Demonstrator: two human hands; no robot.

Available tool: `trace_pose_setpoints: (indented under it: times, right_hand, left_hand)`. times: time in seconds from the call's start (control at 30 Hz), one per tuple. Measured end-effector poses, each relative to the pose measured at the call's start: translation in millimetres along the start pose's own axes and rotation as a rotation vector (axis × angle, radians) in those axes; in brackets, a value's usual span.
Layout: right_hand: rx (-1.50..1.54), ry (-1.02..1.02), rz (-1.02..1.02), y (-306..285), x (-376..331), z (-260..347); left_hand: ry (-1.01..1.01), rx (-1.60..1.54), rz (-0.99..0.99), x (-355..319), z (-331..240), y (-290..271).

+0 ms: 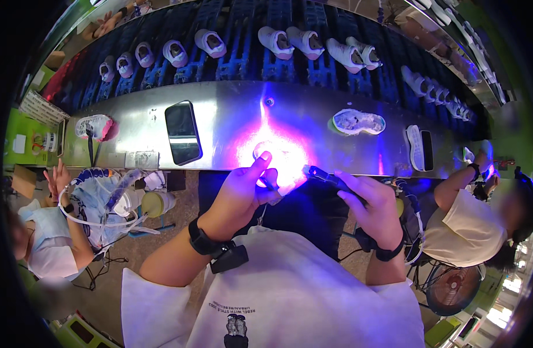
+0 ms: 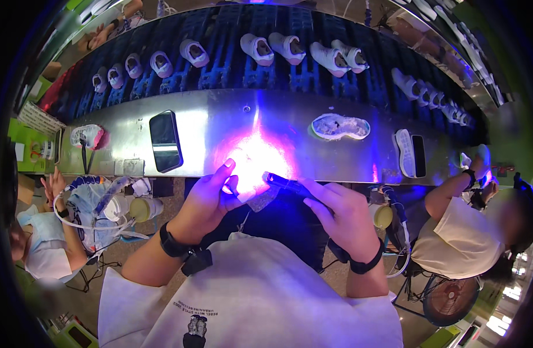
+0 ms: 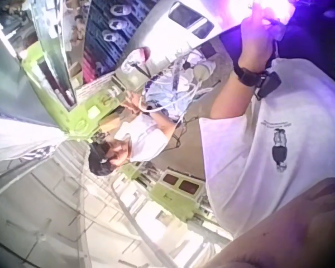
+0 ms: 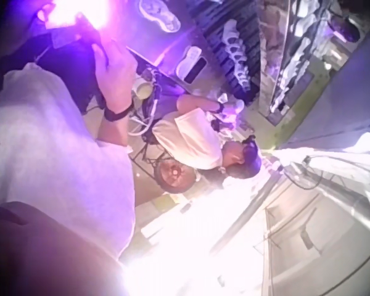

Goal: Cleaning or treating shoe soles on a manufacturing line using a specialty handheld nozzle.

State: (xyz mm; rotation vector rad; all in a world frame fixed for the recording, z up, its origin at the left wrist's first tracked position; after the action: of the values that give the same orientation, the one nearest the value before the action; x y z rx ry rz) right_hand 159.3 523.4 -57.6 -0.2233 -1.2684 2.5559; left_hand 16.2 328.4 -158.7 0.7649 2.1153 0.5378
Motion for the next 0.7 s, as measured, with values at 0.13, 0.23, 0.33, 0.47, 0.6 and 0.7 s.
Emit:
trace_pose_setpoints:
  times: [0.13,0.23,0.33,0.47,0.6,0.7]
  right_hand:
    - [-0.014,-0.057,-0.04,-6.0,6.0,-5.4]
    - [-0.032,-0.054,-0.019,-11.2,10.0,-8.3]
    - [0.002,-0.023,-0.013,-11.2,7.0,-16.5]
    - [0.067,-0.002,-0.018,-7.4,5.7,-24.0]
    - [0.065,-0.001,-0.043,-4.6,7.4,-18.7]
    - [0.105,-0.026,-0.067,2.0,7.8,-13.2]
  left_hand:
    - [-0.078,-0.17,-0.02,-2.8,-6.4,22.4]
    - [-0.142,-0.235,-0.005,2.9,2.1,19.3]
    - [-0.236,-0.403,0.077,7.1,11.6,15.8]
    - [-0.354,-0.532,0.163,8.7,19.5,17.9]
    - [-0.549,-0.736,0.225,6.4,29.9,22.9]
    - [-0.621,-0.884,0.269,-2.5,26.6,27.1]
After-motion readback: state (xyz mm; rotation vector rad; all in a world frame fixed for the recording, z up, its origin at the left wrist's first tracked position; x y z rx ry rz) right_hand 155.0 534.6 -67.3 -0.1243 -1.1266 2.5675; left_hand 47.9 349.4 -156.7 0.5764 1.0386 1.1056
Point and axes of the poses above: each hand's wrist, its own x-axis towards the middle knuckle, its own y-axis out of the palm, z = x × y, the point moved 4 cm from there along x, towards the middle knuckle, and after that the axes turned 5 degrees about y, right-handed, at the moved point
